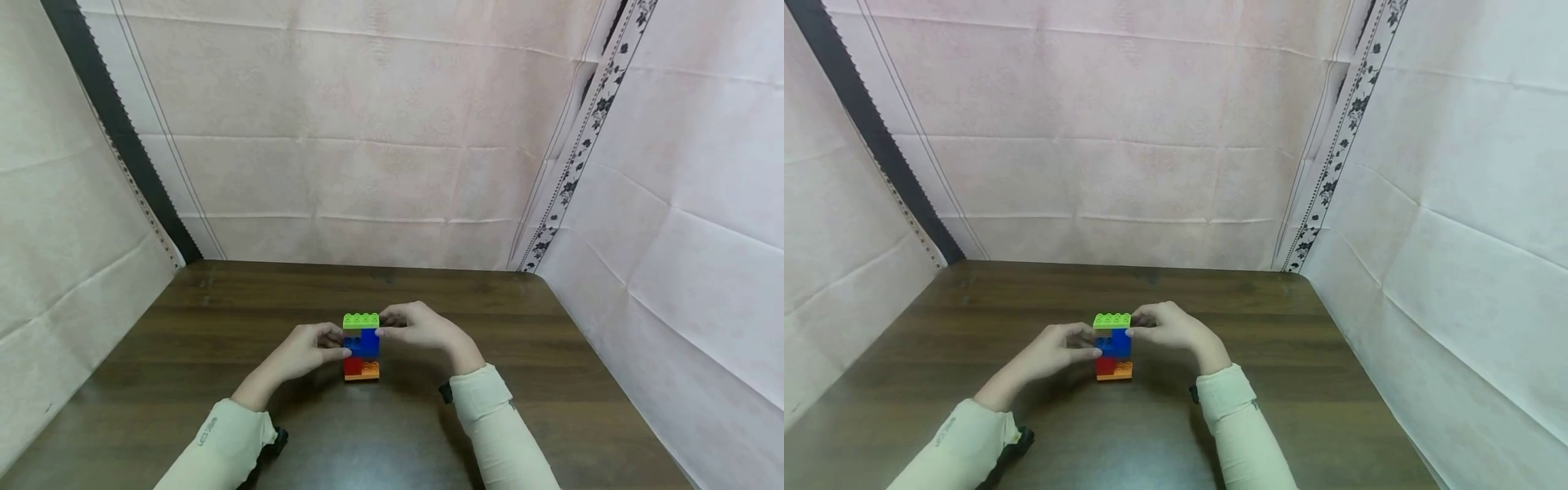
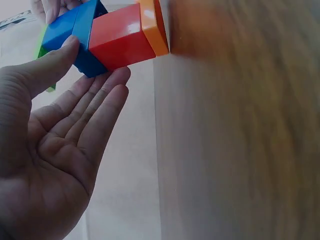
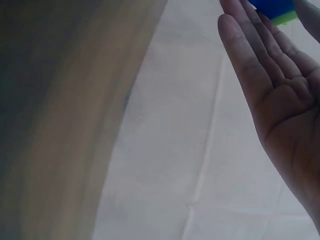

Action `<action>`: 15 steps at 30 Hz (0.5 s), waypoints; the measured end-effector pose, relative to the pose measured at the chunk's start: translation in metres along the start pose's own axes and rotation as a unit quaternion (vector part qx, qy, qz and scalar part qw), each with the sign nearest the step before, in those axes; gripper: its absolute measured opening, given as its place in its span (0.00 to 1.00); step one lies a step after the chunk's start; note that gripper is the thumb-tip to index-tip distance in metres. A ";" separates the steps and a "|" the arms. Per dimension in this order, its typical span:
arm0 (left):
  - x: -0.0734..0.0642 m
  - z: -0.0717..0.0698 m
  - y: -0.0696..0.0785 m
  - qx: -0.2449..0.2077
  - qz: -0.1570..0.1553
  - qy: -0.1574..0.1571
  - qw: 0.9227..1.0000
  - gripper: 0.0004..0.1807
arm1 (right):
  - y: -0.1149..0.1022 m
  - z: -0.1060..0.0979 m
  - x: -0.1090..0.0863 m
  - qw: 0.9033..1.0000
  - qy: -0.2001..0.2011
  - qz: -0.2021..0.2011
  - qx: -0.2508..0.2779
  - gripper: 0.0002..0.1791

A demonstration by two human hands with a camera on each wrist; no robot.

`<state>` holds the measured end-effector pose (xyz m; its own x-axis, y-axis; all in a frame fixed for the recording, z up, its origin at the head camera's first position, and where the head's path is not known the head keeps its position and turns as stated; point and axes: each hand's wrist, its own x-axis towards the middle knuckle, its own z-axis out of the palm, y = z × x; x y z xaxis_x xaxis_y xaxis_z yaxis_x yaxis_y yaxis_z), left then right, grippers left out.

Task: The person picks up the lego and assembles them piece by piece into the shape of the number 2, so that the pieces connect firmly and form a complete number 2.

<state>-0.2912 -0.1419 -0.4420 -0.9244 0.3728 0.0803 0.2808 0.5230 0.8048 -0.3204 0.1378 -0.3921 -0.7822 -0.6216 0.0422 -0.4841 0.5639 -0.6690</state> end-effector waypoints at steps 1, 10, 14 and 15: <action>0.001 0.001 0.001 -0.004 -0.003 -0.003 1.000 0.22 | 0.002 0.000 0.000 1.000 0.003 0.002 0.003 0.22; 0.007 0.005 0.002 -0.095 -0.053 -0.022 0.994 0.22 | 0.024 0.006 0.007 0.995 0.000 0.015 0.101 0.26; 0.014 0.008 0.002 -0.138 -0.088 -0.028 0.986 0.22 | 0.031 0.009 0.012 0.987 0.007 0.048 0.157 0.26; 0.016 0.008 0.002 -0.142 -0.094 -0.027 0.985 0.22 | 0.032 0.010 0.013 0.983 0.008 0.059 0.171 0.26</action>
<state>-0.3031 -0.1283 -0.4439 -0.9363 0.3331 -0.1113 0.0150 0.3545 0.9349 -0.3421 0.1429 -0.4202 -0.8325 -0.5526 -0.0402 -0.2320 0.4136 -0.8804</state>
